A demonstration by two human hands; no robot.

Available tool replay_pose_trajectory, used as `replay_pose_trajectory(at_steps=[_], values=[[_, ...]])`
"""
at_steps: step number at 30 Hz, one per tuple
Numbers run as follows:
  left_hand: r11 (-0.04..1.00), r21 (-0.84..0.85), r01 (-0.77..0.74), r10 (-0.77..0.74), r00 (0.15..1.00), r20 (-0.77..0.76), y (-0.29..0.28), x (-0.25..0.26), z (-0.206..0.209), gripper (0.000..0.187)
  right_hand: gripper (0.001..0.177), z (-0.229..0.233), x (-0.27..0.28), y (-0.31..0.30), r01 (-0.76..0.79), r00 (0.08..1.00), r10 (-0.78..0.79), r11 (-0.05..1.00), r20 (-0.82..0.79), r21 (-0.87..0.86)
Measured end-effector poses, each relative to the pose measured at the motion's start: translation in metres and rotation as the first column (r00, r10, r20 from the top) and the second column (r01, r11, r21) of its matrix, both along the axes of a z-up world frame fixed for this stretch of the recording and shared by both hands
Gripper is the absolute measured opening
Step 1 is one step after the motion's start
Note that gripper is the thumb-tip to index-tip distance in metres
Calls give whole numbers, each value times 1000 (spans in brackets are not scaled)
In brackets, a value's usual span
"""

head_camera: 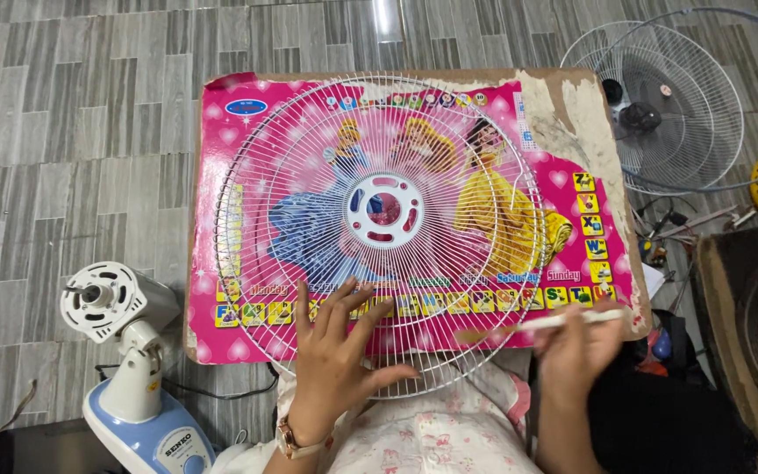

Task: Cleaning a fan grill using a small brush

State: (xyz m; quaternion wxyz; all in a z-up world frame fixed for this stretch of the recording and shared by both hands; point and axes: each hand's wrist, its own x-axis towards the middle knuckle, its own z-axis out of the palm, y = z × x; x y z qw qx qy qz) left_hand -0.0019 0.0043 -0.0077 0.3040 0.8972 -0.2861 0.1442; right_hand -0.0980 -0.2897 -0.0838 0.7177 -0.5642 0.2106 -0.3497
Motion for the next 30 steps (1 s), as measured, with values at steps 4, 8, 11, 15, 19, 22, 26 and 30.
replay_pose_trajectory(at_steps=[4,8,11,15,19,22,26,30], values=[[1000,0,0,0,1000,-12,0,0,2,86,31,10,3,14,65,997,-66,998,-40,-21],[1000,-5,-11,11,999,-35,-3,-2,9,67,29,9,3,10,-82,996,82,997,-22,-9],[998,39,-47,49,997,-54,-12,-11,7,60,28,8,7,4,43,999,-43,998,5,-46],[998,62,-27,31,997,-76,-26,-14,11,72,27,9,1,15,-76,997,79,993,23,-95],[1000,-13,22,-23,998,-60,-32,-5,11,64,28,16,9,3,35,998,-33,999,-47,36],[998,11,62,-62,998,4,-35,-1,5,67,28,16,7,-9,25,999,-23,998,-39,54],[992,27,126,-127,991,44,-35,1,2,66,17,14,-2,-41,174,984,-173,985,-42,10],[968,64,241,-243,970,27,-29,1,4,73,25,7,-7,-60,206,979,-206,978,-7,12]])
